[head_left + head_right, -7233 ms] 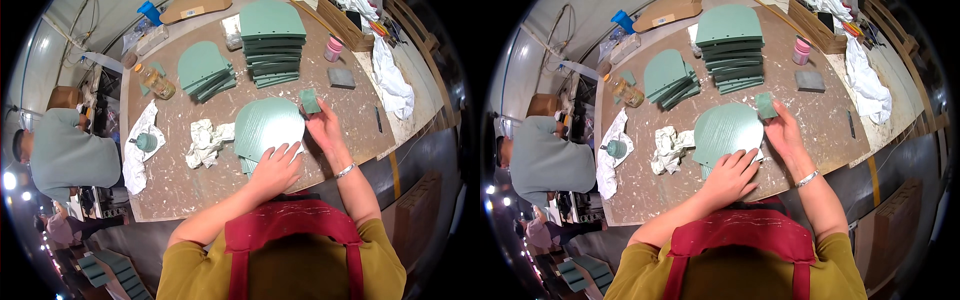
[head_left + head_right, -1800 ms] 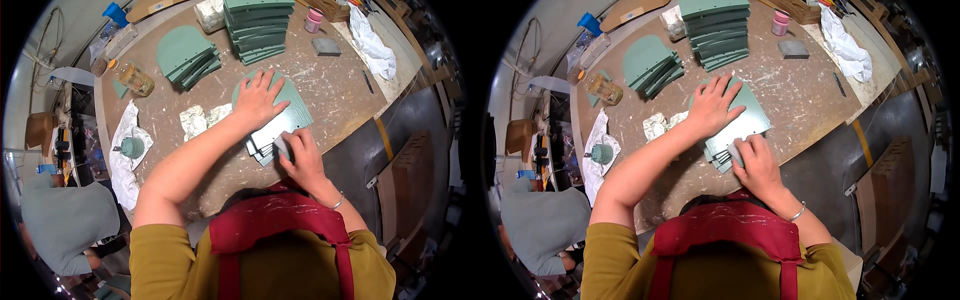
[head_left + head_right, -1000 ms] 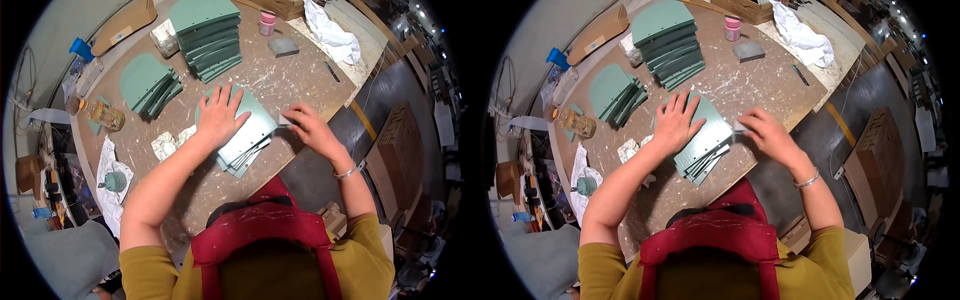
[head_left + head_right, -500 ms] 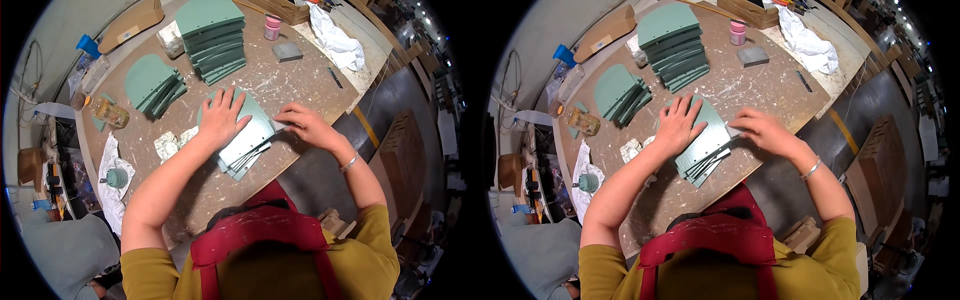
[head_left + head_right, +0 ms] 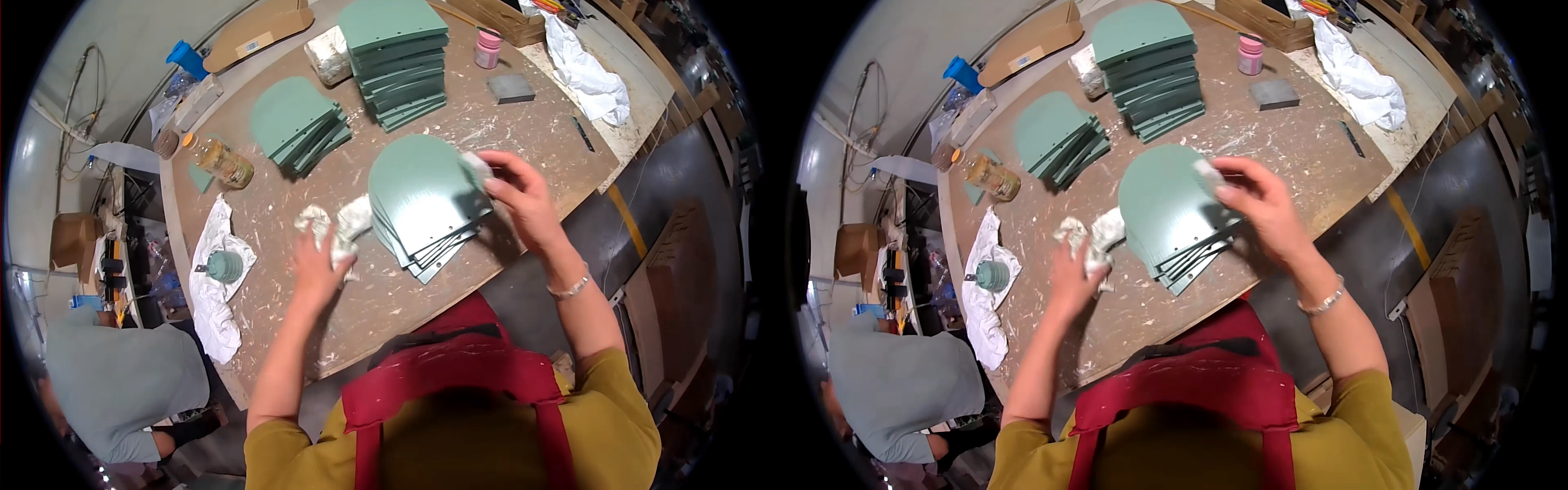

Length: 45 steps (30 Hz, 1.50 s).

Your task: The person uses a cloth to wipe down and clean several green wooden panels, picking them up from a stack, wiping the surfaces, and placing them into a new stack.

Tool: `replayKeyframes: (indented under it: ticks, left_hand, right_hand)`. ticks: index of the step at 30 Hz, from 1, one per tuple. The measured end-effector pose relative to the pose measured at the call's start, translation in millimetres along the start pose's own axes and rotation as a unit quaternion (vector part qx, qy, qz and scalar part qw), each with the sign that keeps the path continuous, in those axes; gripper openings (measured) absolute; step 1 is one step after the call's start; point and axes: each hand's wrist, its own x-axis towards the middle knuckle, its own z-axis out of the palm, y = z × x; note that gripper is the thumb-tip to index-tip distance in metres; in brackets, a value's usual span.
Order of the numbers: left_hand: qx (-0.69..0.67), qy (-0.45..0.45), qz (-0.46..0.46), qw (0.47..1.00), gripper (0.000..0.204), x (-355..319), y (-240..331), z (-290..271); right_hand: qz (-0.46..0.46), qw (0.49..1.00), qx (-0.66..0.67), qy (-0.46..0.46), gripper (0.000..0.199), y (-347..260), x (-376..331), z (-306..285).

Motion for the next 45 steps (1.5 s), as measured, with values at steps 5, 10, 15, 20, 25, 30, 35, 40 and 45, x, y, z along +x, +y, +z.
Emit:
replayKeyframes:
  ticks: [5,10,15,20,25,30,35,40,45]
  left_hand:
    - [-0.139,0.096,0.057,0.984,0.042,9,3,1]
    - [-0.149,0.087,0.25,0.953,0.048,27,106,-17]
    - [-0.144,0.082,0.269,0.949,0.058,-17,82,-3]
    - [-0.238,0.058,-0.047,0.968,0.044,12,27,-39]
    - [-0.283,0.08,0.12,0.948,0.045,101,60,-66]
    - [-0.199,0.054,0.172,0.963,0.045,136,80,-6]
    - [-0.31,-0.038,-0.006,0.95,0.046,167,64,-27]
    - [-0.072,0.059,0.317,0.944,0.041,169,111,-17]
    - [-0.08,-0.025,0.152,0.985,0.025,216,116,-32]
  right_hand:
    - [0.059,0.987,0.15,0.028,0.035,27,40,21]
    - [0.075,0.971,0.225,0.041,0.029,63,42,11]
    - [0.04,0.966,0.247,0.066,0.031,61,42,9]
    - [0.048,0.973,0.222,0.042,0.033,49,36,11]
    - [0.035,0.956,-0.028,-0.289,0.035,31,16,55]
    - [0.099,0.953,-0.052,-0.28,0.038,58,20,57]
    - [0.037,0.942,-0.153,-0.297,0.039,60,16,59]
    - [0.036,0.934,-0.16,-0.316,0.038,56,20,63]
    - [0.037,0.933,-0.178,-0.309,0.038,54,19,63]
